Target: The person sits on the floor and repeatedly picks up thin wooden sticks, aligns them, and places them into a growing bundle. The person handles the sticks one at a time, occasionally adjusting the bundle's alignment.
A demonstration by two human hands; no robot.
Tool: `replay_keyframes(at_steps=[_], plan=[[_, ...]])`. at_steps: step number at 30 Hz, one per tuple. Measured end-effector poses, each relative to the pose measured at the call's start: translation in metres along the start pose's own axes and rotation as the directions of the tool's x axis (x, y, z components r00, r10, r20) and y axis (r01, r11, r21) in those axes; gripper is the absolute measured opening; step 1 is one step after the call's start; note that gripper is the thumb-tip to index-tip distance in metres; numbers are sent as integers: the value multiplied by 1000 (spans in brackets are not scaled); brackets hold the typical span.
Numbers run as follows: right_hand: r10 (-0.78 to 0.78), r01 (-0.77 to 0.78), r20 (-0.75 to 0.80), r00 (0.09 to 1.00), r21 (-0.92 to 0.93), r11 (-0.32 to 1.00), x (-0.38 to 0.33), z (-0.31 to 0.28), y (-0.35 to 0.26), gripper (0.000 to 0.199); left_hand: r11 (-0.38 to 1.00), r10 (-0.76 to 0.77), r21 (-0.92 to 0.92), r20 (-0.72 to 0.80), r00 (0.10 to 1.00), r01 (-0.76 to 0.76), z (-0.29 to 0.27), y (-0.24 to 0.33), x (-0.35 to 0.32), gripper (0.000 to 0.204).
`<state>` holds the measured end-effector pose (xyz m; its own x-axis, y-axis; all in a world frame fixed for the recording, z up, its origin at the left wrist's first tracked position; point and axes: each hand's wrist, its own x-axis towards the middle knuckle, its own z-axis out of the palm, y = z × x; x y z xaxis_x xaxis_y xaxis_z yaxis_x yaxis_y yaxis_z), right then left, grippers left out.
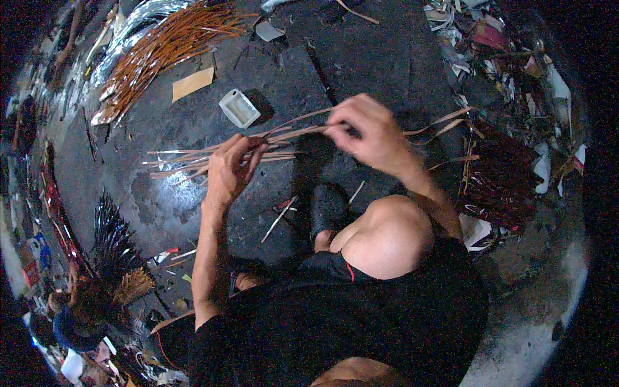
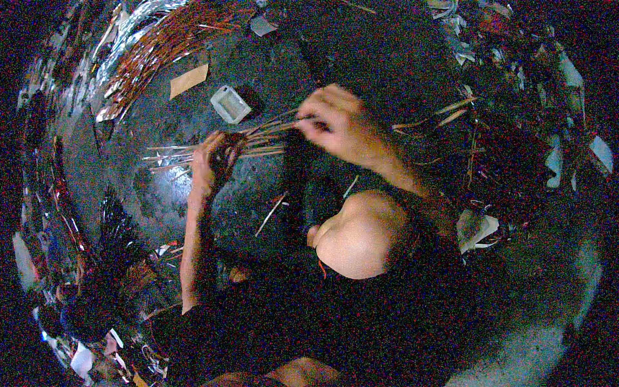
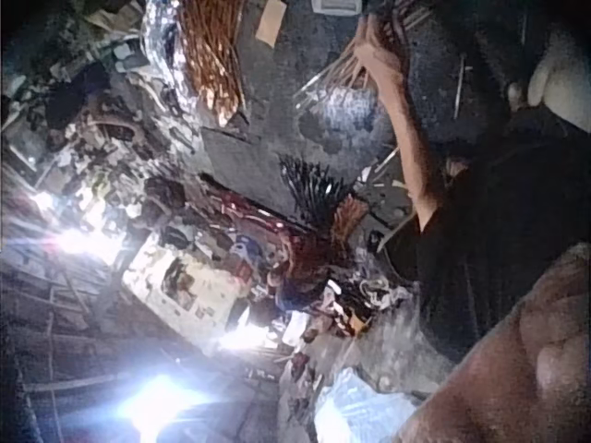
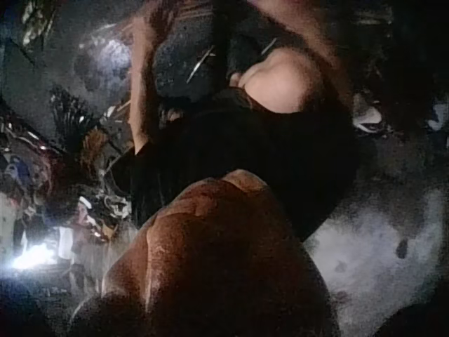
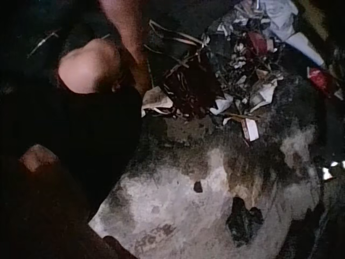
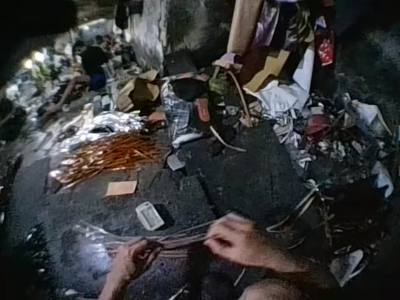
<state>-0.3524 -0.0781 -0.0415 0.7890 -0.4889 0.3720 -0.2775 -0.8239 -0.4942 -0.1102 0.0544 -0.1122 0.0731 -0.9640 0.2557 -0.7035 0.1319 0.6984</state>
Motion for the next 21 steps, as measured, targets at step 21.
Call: replay_keyframes(at_steps=[21], plan=[[-11, -25, 190, 982, 184, 983, 13, 68, -14, 13, 974, -68, -208, 85, 994, 85, 4, 9, -3, 12]])
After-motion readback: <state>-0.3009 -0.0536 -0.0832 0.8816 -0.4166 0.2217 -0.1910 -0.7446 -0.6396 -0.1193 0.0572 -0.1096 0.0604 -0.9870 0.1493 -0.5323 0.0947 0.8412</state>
